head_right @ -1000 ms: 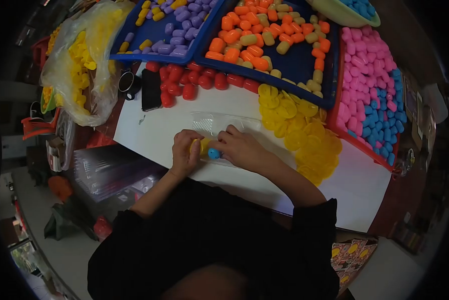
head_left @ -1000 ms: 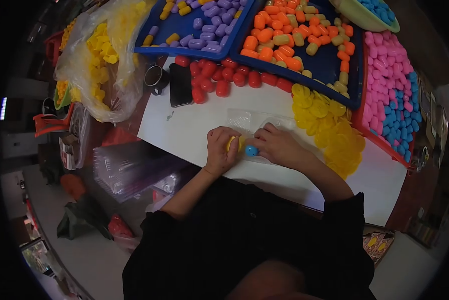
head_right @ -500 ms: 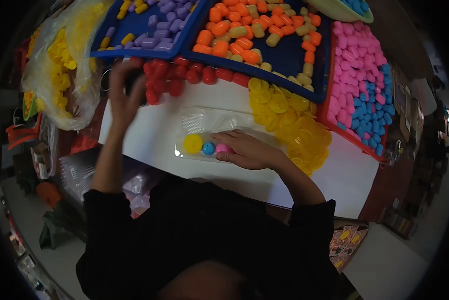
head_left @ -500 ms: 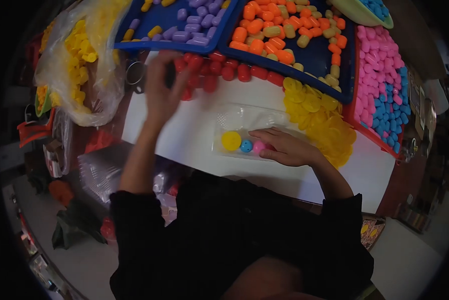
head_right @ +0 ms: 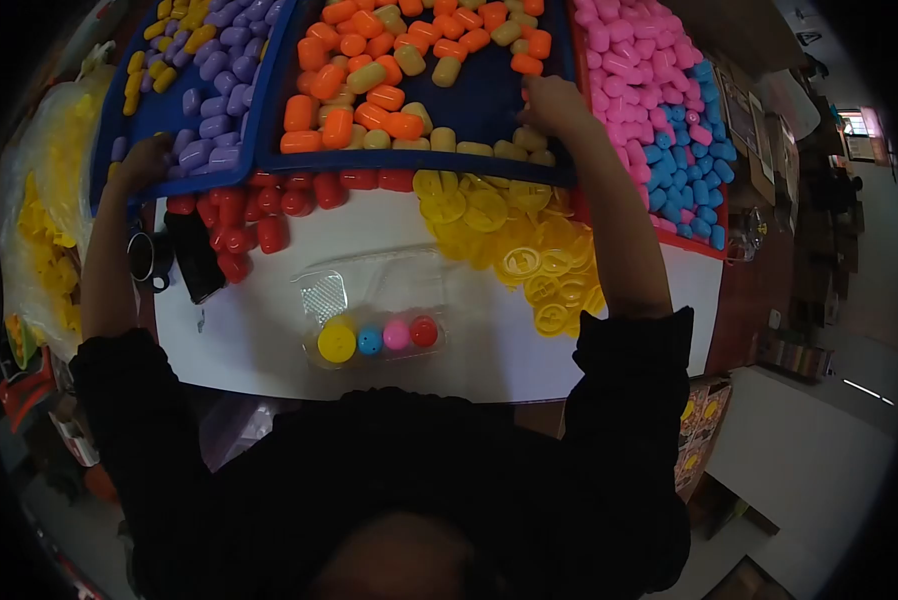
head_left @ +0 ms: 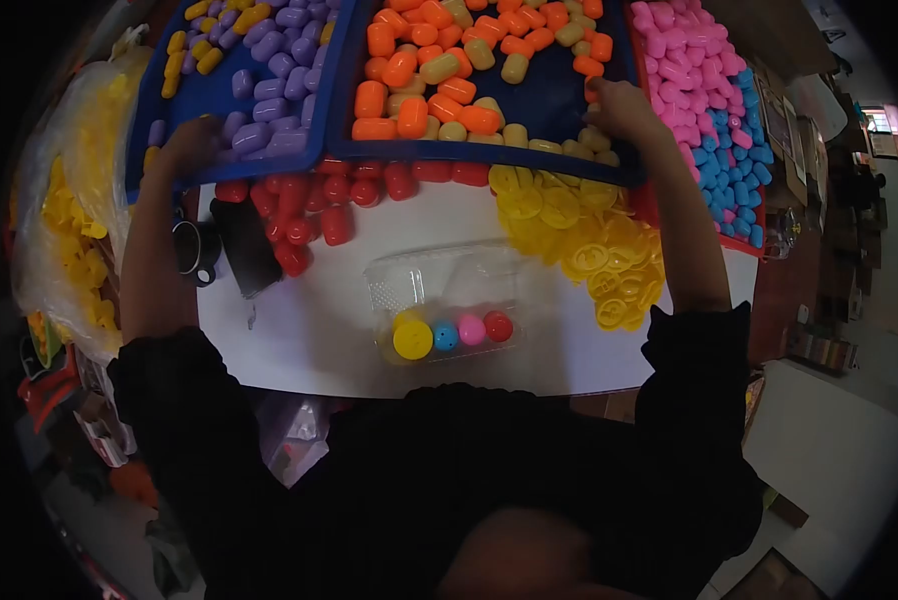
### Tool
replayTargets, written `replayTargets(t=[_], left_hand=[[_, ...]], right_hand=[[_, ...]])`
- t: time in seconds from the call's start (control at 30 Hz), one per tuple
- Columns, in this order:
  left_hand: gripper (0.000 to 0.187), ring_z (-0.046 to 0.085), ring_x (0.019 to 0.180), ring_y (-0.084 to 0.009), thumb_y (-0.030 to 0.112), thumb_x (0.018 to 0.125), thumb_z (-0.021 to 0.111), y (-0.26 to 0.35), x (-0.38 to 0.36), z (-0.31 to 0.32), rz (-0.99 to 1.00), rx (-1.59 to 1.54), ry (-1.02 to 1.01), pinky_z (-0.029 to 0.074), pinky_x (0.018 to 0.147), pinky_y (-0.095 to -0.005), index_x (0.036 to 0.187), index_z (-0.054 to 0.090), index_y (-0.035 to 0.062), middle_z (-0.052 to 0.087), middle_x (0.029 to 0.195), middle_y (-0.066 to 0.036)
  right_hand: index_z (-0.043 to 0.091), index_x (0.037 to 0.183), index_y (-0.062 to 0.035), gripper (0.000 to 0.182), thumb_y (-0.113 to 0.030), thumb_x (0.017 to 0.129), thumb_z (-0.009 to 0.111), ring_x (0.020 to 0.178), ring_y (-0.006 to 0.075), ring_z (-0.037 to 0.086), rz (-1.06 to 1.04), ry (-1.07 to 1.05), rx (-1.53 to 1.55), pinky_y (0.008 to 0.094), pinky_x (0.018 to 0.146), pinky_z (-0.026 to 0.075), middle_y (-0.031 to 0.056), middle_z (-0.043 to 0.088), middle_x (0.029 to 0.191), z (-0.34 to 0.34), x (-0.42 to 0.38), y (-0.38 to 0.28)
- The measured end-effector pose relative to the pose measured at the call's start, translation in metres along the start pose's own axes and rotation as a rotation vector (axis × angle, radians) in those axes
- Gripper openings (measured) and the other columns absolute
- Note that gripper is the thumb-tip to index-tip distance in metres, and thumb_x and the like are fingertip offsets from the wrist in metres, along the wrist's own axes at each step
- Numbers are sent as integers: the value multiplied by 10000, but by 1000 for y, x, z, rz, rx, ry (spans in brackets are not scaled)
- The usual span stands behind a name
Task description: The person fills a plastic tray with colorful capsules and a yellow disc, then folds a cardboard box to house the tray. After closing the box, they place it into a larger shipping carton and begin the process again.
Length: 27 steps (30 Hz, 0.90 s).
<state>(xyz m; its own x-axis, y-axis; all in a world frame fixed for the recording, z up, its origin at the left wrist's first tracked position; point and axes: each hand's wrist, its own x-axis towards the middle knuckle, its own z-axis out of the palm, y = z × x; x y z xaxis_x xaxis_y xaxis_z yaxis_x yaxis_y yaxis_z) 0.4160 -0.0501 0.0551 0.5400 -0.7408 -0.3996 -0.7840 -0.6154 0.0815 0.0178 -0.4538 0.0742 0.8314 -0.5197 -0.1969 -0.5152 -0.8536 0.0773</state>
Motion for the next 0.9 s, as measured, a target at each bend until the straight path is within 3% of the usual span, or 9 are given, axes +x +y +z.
replayTargets(t=[0.17,0.23,0.3,0.4,0.47,0.53,0.57,0.73,0.9], left_hand=[[237,600,795,-244,174,714,622,-9,-15,-2,-135,-315,322,454,706,-317,893,535,45,595,820,-140],[221,596,768,-224,219,737,650,-15,-18,-3,-156,-414,401,451,696,-297,849,533,69,593,803,-109],[186,527,679,-120,250,788,618,-26,-14,-3,-195,-1065,393,409,636,-229,832,524,95,536,770,-32],[173,473,670,-64,269,824,592,12,-32,-9,-111,-1231,476,381,608,-195,875,550,110,502,783,11],[187,491,690,-76,256,825,588,32,-49,-16,-61,-1216,469,393,620,-202,928,570,100,512,805,4],[217,510,710,-88,242,827,584,51,-69,-21,-23,-1209,468,406,631,-209,981,590,90,522,826,-3],[256,524,725,-95,233,830,577,60,-79,-25,-15,-1164,455,421,654,-212,1039,595,86,540,855,-11],[329,554,772,-114,218,843,562,94,-102,-28,-43,-1103,389,453,729,-224,1144,595,89,586,945,-35],[299,545,730,-106,219,864,555,132,-119,-22,121,-1013,256,466,690,-224,1143,600,119,598,911,-38]], right_hand=[[559,959,-44,323,-210,708,674,895,352,595,22,-127,-63,424,771,488,207,591,983,7,8,-12],[561,1010,-43,346,-207,724,666,957,347,567,-38,151,250,417,813,476,218,548,1065,0,2,-15],[557,1052,-55,360,-215,741,645,965,333,557,-176,274,305,404,823,465,200,536,1066,6,27,-16],[553,1118,-81,394,-242,765,623,975,333,551,-350,411,323,398,820,464,196,518,1092,26,67,-34],[553,1142,-95,411,-261,773,622,977,346,556,-408,435,282,405,807,473,210,512,1118,25,85,-42],[586,1115,-103,406,-280,755,647,925,329,584,-159,501,339,403,780,480,188,562,1072,21,99,-44],[586,1115,-103,406,-280,755,647,925,329,584,-173,505,346,403,780,480,188,562,1072,18,107,-42],[623,988,-53,407,-334,704,701,850,281,608,-207,55,178,363,729,481,144,629,902,17,102,-51],[607,1017,-69,446,-330,673,716,781,283,621,-190,1,111,372,713,484,139,631,910,7,33,-45]])
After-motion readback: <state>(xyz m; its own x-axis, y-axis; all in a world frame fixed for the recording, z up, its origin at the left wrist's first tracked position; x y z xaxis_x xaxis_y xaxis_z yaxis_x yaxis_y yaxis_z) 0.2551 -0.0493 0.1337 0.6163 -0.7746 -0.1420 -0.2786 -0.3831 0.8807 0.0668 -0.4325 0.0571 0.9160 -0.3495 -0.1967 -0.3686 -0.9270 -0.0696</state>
